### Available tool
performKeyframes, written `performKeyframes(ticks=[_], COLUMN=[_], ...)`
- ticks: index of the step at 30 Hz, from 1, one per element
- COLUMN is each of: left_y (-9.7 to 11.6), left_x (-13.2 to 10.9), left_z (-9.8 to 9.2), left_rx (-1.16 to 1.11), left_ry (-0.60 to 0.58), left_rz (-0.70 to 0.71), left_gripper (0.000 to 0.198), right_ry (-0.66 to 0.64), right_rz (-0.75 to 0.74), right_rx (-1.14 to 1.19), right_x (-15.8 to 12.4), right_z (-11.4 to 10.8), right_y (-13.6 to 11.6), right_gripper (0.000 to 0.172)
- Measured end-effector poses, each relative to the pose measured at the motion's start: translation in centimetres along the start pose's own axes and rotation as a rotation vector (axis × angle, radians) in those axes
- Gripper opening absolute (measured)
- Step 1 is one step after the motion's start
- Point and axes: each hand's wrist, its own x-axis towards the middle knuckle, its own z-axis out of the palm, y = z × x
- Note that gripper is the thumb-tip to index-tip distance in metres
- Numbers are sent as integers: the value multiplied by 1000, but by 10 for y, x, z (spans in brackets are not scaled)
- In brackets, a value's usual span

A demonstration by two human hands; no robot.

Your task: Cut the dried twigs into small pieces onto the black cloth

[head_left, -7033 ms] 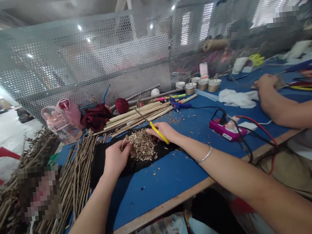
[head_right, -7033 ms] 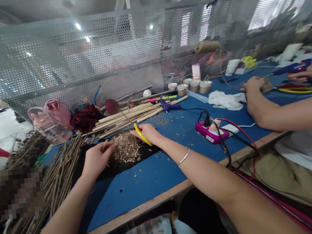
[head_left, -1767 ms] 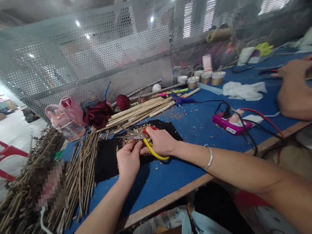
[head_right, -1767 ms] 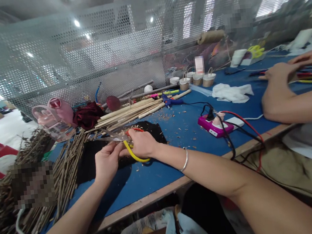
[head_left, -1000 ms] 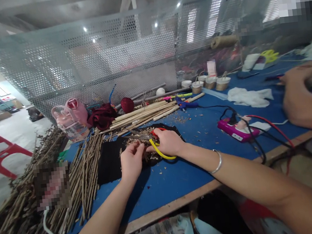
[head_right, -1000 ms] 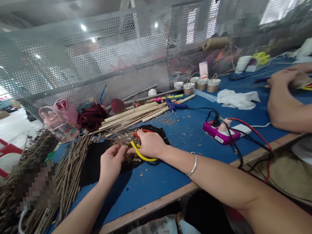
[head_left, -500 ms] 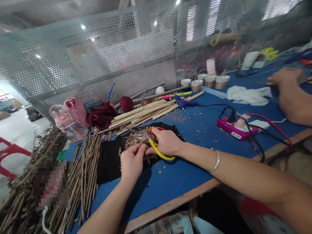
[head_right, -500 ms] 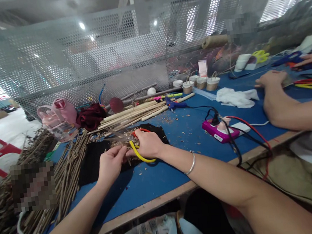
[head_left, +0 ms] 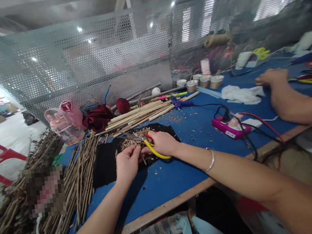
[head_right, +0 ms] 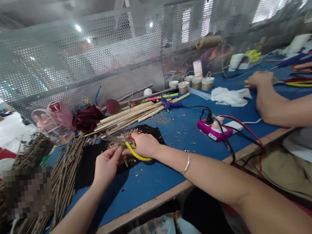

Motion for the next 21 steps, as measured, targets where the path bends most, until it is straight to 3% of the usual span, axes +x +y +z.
performKeyframes(ticks=[8, 13, 21], left_y=[-4, -2, -8], left_x=[4, 3, 4], left_z=[2, 3, 0], left_rx=[-180, -46, 178], left_ry=[13, 12, 57], left_rz=[-32, 63, 199], left_gripper=[34, 30, 32], right_ry=[-14, 15, -9], right_rz=[-64, -148, -66], right_rx=[63, 124, 54], right_x=[-2, -3, -4], right_z=[-3, -4, -1], right_y=[-2, -5, -8], right_gripper=[68, 70, 64])
